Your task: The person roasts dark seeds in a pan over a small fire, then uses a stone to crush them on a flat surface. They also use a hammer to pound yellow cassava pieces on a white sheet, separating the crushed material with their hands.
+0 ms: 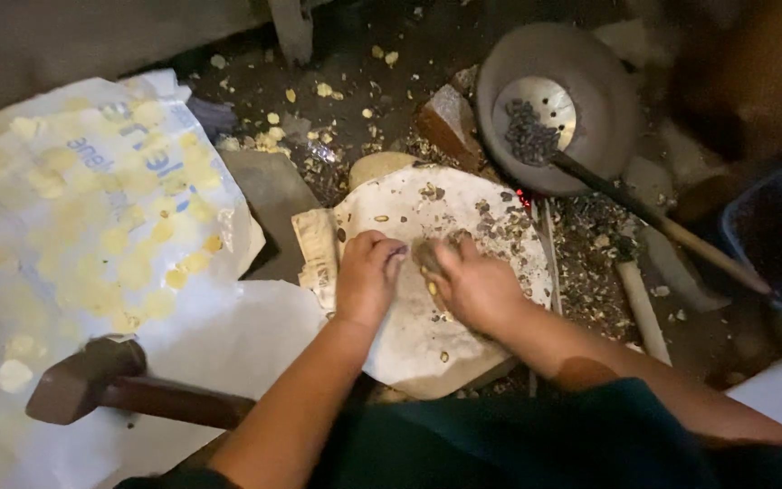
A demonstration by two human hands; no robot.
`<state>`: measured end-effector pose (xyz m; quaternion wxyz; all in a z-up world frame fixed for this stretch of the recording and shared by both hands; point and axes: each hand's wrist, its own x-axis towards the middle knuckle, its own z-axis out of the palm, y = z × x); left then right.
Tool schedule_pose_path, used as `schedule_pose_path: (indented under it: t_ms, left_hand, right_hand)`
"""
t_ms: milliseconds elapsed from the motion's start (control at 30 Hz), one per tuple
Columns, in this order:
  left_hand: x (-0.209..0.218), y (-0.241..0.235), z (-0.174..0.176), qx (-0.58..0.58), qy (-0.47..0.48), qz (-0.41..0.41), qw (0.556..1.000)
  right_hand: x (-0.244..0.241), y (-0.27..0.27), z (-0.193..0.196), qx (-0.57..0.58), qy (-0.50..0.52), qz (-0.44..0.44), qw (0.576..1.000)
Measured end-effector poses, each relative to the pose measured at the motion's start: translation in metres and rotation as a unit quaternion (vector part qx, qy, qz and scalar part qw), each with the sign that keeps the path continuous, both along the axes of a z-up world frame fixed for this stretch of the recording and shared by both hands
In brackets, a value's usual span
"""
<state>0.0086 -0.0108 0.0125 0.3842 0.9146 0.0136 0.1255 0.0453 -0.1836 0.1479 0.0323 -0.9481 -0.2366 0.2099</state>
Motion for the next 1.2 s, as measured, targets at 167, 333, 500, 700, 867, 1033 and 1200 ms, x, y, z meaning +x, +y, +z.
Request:
schedule_pose_path:
  t_ms: [167,333,500,700,867,1033,1200]
  left_hand:
    - [0.007,-0.01,-0.006,0.056,0.009,0.014,0.998]
    - [-0.007,-0.007,0.005,0.031,0.007,0.006,0.999]
    - [-0.01,-0.006,-0.002,0.015,-0.023,0.018,0.999]
    - [-0.008,-0.005,-0.008,-0.001,-0.067,0.019,0.998]
    - [-0.004,-0.007,-0.009,-0.008,-0.057,0.022,0.998]
    - [-0.01,-0.003,-0.011,-0.009,-0.073,0.021,0.997]
    - [-0.021,-0.01,-0.002,0.053,-0.082,-0.142,0.985]
  right_hand:
    - [0.006,-0.012,-0.001,0.048,0.044,-0.053,0.996]
    - [0.009,0.007,0.005,0.118,0.033,-0.046,0.991]
    - [0.013,0.011,0.004,0.081,0.022,-0.022,0.996]
    - [0.027,0.003,-0.018,0.113,0.129,-0.136,0.976]
    - [0.009,0.007,-0.034,0.058,0.013,-0.061,0.996]
    - [0.006,-0.004,-0.015,0.073,0.008,-0.034,0.997]
    - [0.011,-0.049,-0.025,0.013,-0.014,-0.078,0.997]
